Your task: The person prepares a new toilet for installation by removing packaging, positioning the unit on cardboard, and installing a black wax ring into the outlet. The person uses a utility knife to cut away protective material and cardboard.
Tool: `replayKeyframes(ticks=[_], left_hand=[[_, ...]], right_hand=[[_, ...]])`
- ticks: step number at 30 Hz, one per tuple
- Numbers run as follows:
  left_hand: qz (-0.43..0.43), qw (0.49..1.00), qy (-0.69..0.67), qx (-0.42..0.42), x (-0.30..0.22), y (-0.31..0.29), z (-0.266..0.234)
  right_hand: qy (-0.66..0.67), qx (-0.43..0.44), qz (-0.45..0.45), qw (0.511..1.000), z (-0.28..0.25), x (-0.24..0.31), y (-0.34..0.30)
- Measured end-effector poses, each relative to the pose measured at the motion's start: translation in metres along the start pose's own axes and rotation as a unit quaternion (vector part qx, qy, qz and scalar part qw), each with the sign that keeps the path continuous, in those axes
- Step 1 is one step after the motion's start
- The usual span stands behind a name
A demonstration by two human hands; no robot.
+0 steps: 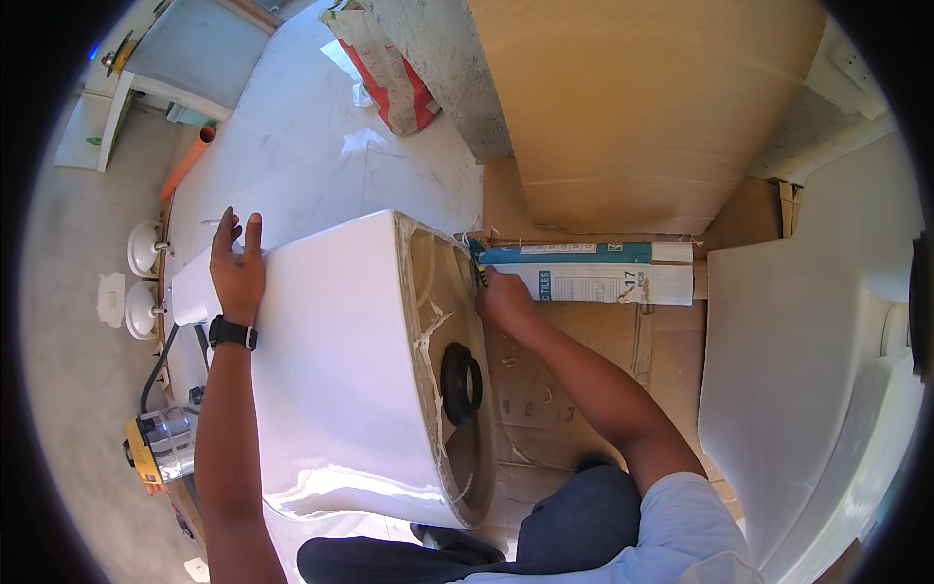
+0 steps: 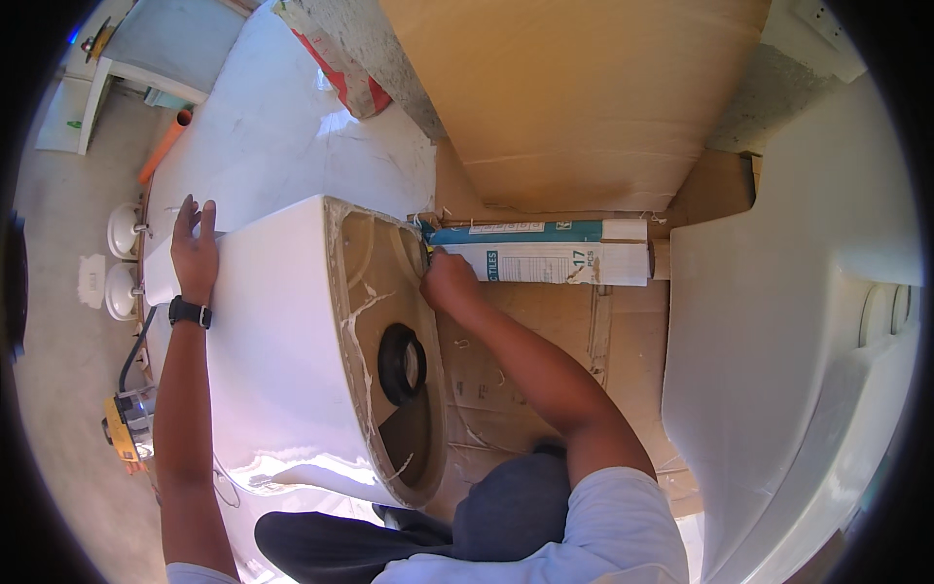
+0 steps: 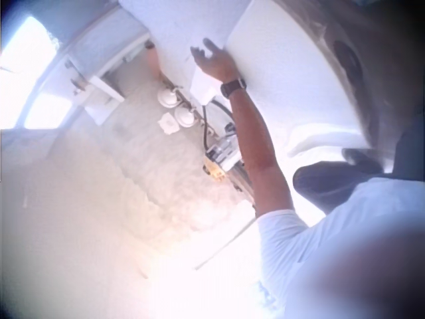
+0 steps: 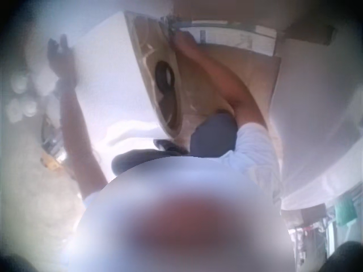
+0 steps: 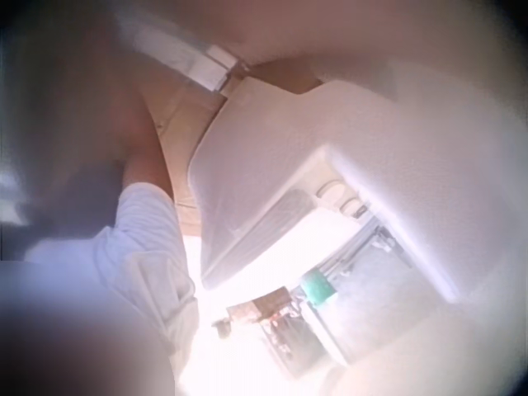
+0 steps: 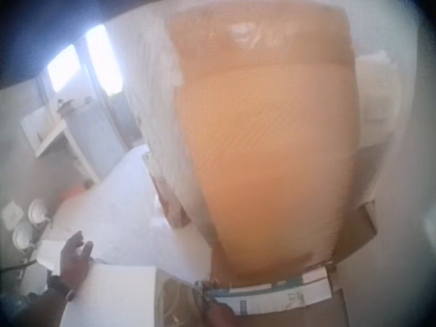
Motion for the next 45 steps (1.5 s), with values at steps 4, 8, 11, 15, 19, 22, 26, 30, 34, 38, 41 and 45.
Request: replayKeyframes(ticks=[4,8,11,15,19,22,26,30,34,38,41,45], left_hand=[[0.007,1.000,0.016,0.007,0.000,0.000,0.000],[0.000,1.000,0.015,0.020,-0.002,0.000,0.000],[0.001,0.999,0.029,0.023,-0.002,0.000,0.000],[0.010,0.999,0.028,0.017,-0.001,-0.001,0.001],[0.010,0.999,0.036,0.003,-0.002,-0.002,0.001],[0.002,0.999,0.047,0.004,-0.005,-0.003,-0.001],[0.001,0.998,0.058,0.000,-0.009,-0.001,-0.001],[0.034,0.998,0.056,-0.015,-0.011,-0.001,-0.005],[0.026,0.999,0.038,0.001,-0.011,-0.003,-0.008],[0.036,0.998,0.054,0.009,-0.008,-0.006,-0.005],[0.054,0.997,0.043,0.027,-0.004,-0.007,-0.003],[0.042,0.996,0.028,0.069,-0.004,-0.005,-0.006]], right_hand=[[0.053,-0.096,-0.068,0.992,0.006,0.001,-0.004],[0.019,-0.064,-0.038,0.997,0.008,0.001,0.006],[-0.003,-0.040,-0.027,0.999,-0.006,-0.003,0.001],[0.059,-0.087,-0.050,0.993,-0.040,-0.011,-0.015],[0.092,-0.085,-0.131,0.983,-0.051,-0.009,-0.020],[0.134,-0.023,-0.100,0.986,-0.047,-0.011,-0.021],[0.226,0.029,0.033,0.973,-0.052,-0.013,-0.021],[0.366,0.015,0.106,0.925,-0.075,0.004,-0.020],[0.402,0.026,0.100,0.910,-0.109,0.040,-0.031],[0.316,0.032,0.073,0.946,-0.130,0.079,-0.037],[0.245,0.007,0.053,0.968,-0.135,0.107,-0.050],[0.271,-0.021,0.087,0.958,-0.134,0.138,-0.085]])
Point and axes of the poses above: each hand's wrist, its own y-axis towards the middle knuckle, its own z-axis out of the palm, x = y × z, the point moved 1 cm from there along y, towards the middle knuckle, and after that the axes turned 4 degrees about y, right-handed, at the moved point
